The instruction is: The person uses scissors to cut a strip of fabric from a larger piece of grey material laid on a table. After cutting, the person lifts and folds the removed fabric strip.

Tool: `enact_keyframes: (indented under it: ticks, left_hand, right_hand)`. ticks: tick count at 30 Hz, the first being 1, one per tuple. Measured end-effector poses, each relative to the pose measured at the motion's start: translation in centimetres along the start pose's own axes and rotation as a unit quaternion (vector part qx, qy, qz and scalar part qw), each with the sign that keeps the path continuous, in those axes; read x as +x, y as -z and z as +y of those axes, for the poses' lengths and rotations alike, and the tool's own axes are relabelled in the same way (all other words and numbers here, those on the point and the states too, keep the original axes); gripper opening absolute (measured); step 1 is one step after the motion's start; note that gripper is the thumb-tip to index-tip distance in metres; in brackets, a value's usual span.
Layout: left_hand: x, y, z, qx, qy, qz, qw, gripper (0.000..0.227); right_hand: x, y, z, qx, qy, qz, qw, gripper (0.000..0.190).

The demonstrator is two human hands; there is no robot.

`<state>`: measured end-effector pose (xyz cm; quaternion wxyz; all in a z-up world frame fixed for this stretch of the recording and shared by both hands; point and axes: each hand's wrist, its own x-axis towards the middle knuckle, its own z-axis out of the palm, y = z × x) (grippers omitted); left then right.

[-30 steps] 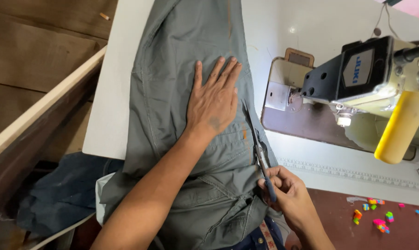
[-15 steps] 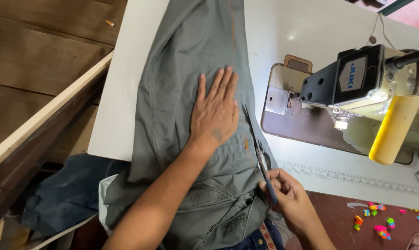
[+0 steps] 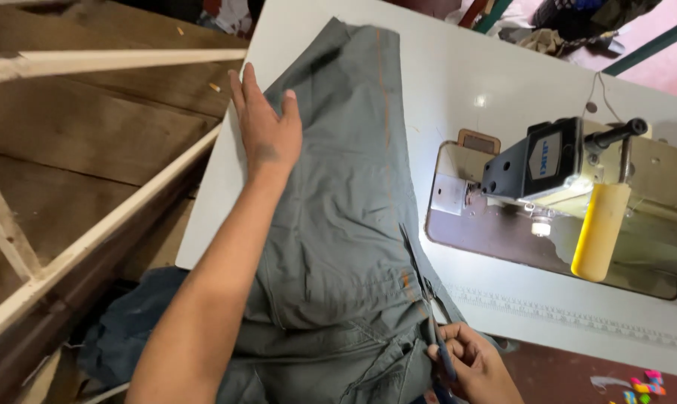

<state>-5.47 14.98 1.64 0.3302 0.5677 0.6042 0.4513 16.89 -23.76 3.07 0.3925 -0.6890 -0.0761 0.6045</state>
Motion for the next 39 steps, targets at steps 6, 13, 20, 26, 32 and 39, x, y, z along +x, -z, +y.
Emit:
enact_keyframes:
  ticks: [6, 13, 20, 26, 32, 39]
  left_hand:
    - [-0.6, -1.0, 0.7, 0.280, -0.122, 0.002, 0.952, 0.067]
    - [-2.0, -4.5, 3.4, 0.346, -0.375, -0.239, 0.826, 0.065]
    - [2.0, -5.9, 4.7, 0.436, -0.194, -0.293, 0.828, 0.071]
    - [6.5, -8.4, -0.7, 0.145, -0.080, -0.106, 0.981, 0.069]
    - [-6.3, -5.3, 3.2, 0.246, -0.283, -0.202, 0.905, 0.066]
    - [-13.4, -3.6, 0.8, 0.332, -0.333, -0.225, 0.853, 0.071]
  right_hand:
    - [0.9, 0.6, 1.0, 0.019, 0.021, 0.009, 1.000, 0.015]
    - [0.7, 0.4, 1.0, 0.052, -0.013, 0.019, 0.998, 0.014]
    - [4.3, 5.1, 4.7, 0.054, 0.015, -0.050, 0.997, 0.016]
    - [4.6, 5.6, 4.8, 0.009, 0.030, -0.058, 0.998, 0.016]
    - [0.5, 0.7, -0.9, 0.052, -0.063, 0.004, 0.997, 0.015]
    - [1.2, 2.0, 0.8, -0.021, 0.030, -0.046, 0.998, 0.015]
